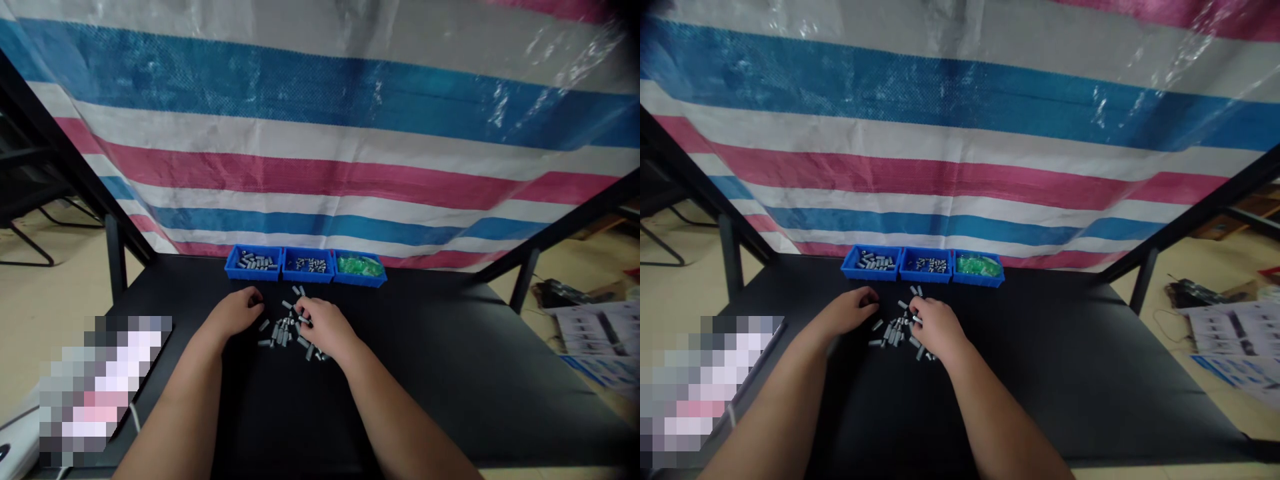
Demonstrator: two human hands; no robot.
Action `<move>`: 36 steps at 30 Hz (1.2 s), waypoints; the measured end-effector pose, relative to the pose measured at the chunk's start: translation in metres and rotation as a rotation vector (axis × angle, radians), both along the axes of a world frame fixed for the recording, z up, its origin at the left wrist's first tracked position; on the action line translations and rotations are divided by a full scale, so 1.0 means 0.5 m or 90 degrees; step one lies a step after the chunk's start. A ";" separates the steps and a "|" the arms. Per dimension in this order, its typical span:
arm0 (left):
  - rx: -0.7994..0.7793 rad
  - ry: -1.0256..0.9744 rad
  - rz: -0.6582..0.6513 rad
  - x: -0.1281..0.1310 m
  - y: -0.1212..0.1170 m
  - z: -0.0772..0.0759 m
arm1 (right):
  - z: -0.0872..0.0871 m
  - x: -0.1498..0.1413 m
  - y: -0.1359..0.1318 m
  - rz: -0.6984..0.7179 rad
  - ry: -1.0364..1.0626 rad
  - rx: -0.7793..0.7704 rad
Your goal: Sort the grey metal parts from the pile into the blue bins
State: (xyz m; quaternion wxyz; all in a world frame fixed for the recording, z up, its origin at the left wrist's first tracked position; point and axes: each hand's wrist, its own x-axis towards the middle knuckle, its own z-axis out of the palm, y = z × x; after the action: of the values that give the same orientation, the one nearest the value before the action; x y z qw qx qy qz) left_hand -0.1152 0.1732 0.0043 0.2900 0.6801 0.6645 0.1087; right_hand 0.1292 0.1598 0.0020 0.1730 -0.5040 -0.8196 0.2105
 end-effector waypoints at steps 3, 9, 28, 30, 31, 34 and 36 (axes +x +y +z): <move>0.003 0.006 0.002 0.001 0.000 0.001 | -0.001 0.002 0.007 -0.027 0.068 0.061; 0.003 0.004 -0.001 -0.003 0.002 -0.005 | -0.010 0.032 0.026 -0.024 0.207 0.022; 0.008 -0.009 0.000 -0.004 0.000 -0.001 | -0.012 0.075 0.033 0.017 0.034 -0.057; 0.007 -0.007 0.002 -0.004 0.000 -0.003 | -0.008 0.078 0.035 0.004 0.022 -0.046; 0.006 -0.005 0.003 -0.004 0.001 -0.003 | -0.007 0.081 0.035 -0.013 0.017 -0.042; 0.005 0.001 0.001 -0.003 0.001 -0.004 | -0.009 0.096 0.036 -0.095 -0.005 -0.032; 0.007 0.003 -0.001 -0.003 0.002 -0.005 | -0.012 0.106 0.035 -0.140 -0.021 -0.057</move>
State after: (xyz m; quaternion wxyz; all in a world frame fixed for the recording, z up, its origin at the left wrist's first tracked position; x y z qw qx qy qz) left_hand -0.1166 0.1740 0.0020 0.2843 0.6826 0.6640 0.1106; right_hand 0.1823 0.1775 -0.0038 0.1593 -0.6012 -0.7520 0.2183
